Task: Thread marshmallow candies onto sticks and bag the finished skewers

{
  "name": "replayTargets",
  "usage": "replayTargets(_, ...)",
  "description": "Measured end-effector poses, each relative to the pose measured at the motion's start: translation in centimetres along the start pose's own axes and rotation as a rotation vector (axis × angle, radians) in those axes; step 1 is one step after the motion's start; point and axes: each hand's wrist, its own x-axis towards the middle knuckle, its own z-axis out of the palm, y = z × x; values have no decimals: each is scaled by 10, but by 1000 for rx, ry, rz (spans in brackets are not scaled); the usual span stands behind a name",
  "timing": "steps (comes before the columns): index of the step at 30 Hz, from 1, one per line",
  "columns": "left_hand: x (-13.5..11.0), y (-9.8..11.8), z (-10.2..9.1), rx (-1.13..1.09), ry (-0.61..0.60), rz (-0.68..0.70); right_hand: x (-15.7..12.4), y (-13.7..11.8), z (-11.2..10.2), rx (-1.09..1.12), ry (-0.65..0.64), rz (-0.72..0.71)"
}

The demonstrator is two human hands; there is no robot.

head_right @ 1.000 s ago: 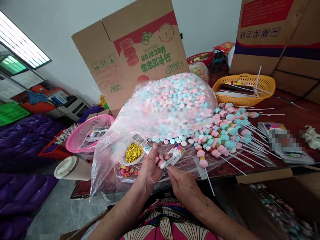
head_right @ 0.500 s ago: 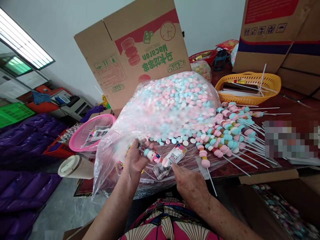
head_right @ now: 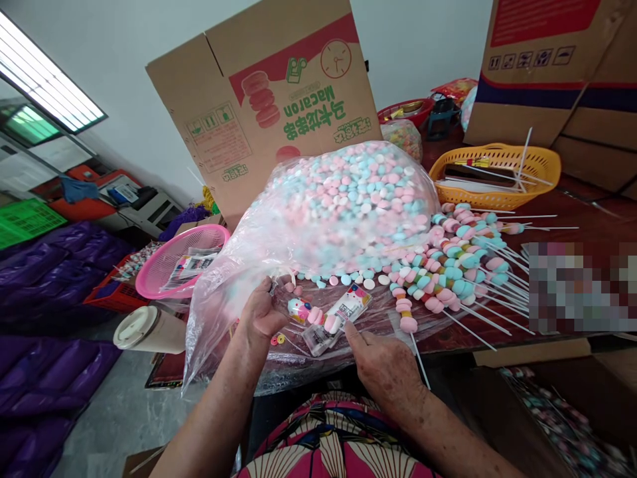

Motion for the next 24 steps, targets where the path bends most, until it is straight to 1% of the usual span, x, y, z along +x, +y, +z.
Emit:
replayTargets(3, -1, -4, -1, 13, -9, -55, 0, 0, 0, 6, 44, -21)
replayTargets(8, -3, -7, 2, 21, 45, 21, 0, -1, -1, -9, 73, -64)
replayTargets(12, -4, -8, 3, 21, 65, -25, -2, 1, -1, -1, 89, -72)
replayTargets(15, -7, -6, 2, 28, 71, -31, -4, 6, 2, 43, 68, -34)
replayTargets(16, -9, -5, 2, 37, 44, -27, -5, 7, 3, 87, 48, -5)
replayTargets(17, -13, -5, 2, 48, -7, -19, -5, 9, 3, 157, 18, 26)
replayTargets(20, -24, -9, 1, 112, -233, 38, -3, 8, 0, 487, -109, 121)
replayTargets(21, -26, -12, 0, 148, -294, 84, -1, 6, -3, 610, -161, 149)
replayTargets(22, -28, -16, 0, 184, -328, 151, 1, 4, -7, 725, -213, 178)
replayTargets(24, -27, -25, 0, 225, -320, 307, 5, -2, -14, 897, -307, 244)
